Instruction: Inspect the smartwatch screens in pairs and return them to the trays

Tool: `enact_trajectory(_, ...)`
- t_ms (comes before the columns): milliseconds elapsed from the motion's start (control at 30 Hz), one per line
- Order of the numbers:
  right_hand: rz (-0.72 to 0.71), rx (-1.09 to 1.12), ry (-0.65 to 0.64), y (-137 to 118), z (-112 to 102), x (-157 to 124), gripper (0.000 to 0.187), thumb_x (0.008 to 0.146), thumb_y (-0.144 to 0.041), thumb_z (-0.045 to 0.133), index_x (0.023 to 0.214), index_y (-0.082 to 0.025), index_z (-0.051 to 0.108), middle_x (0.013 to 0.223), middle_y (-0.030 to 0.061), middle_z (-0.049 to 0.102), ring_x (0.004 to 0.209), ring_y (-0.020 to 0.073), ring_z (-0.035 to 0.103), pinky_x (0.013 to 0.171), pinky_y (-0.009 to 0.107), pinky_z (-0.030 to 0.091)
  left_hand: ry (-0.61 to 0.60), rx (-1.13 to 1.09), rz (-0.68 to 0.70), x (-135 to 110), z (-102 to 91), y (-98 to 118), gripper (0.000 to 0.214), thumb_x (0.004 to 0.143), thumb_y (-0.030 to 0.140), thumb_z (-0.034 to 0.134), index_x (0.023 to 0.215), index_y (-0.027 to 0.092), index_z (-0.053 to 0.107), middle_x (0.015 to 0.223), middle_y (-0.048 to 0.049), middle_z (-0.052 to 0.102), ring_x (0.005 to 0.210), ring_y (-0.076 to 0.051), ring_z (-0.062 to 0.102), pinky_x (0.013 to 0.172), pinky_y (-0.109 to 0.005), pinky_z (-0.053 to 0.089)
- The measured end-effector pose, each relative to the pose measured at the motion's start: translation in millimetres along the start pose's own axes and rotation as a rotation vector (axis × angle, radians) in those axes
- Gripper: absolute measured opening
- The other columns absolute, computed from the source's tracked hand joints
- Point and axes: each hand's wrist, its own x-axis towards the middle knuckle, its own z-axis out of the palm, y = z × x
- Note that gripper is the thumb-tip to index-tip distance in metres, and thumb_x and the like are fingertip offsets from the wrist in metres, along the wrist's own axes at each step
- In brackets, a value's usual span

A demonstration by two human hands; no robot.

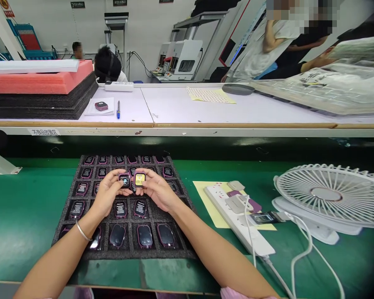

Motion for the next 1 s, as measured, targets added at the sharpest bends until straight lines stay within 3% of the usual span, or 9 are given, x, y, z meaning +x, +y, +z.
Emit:
enact_trajectory(133,-0.015,-0.04,0.01,1.3,-0.1,0.1,0.039,0.076,-0.018,0.071,0.114,-0.021,0.063,0.085,0.0003,0.069,0.064,0.0134,0.066,0.062,0.027,0.047,-0.011,0.017,0.006,0.1,0.5,-0.7,0.04,0.072,0.027,0.07,0.11,0.018,0.059,0.085,0.0018,0.069,0.061,-0.015,0.072,0.063,-0.028,0.057)
enact_trajectory(667,-0.078,-0.145,0.027,4.1,-0.7,0.4,0.034,0.079,-0.026,0.073,0.112,-0.021,0.062,0.078,-0.0022,0.067,0.059,0.0124,0.062,0.058,0.029,0.045,-0.04,0.022,0.01,0.0,0.3,-1.8,0.04,0.072,0.023,0.071,0.11,0.019,0.059,0.096,-0.0006,0.071,0.064,-0.014,0.073,0.065,-0.028,0.06)
enact_trajectory(1000,-0.095,-0.174,-0.004,4.2,-1.9,0.0,0.039,0.076,-0.018,0.069,0.114,-0.022,0.061,0.088,0.0001,0.066,0.062,0.0125,0.06,0.06,0.029,0.045,-0.034,0.02,0.009,0.5,0.5,-2.7,0.041,0.071,0.022,0.071,0.11,0.019,0.059,0.102,-0.0022,0.07,0.063,-0.013,0.072,0.064,-0.028,0.06)
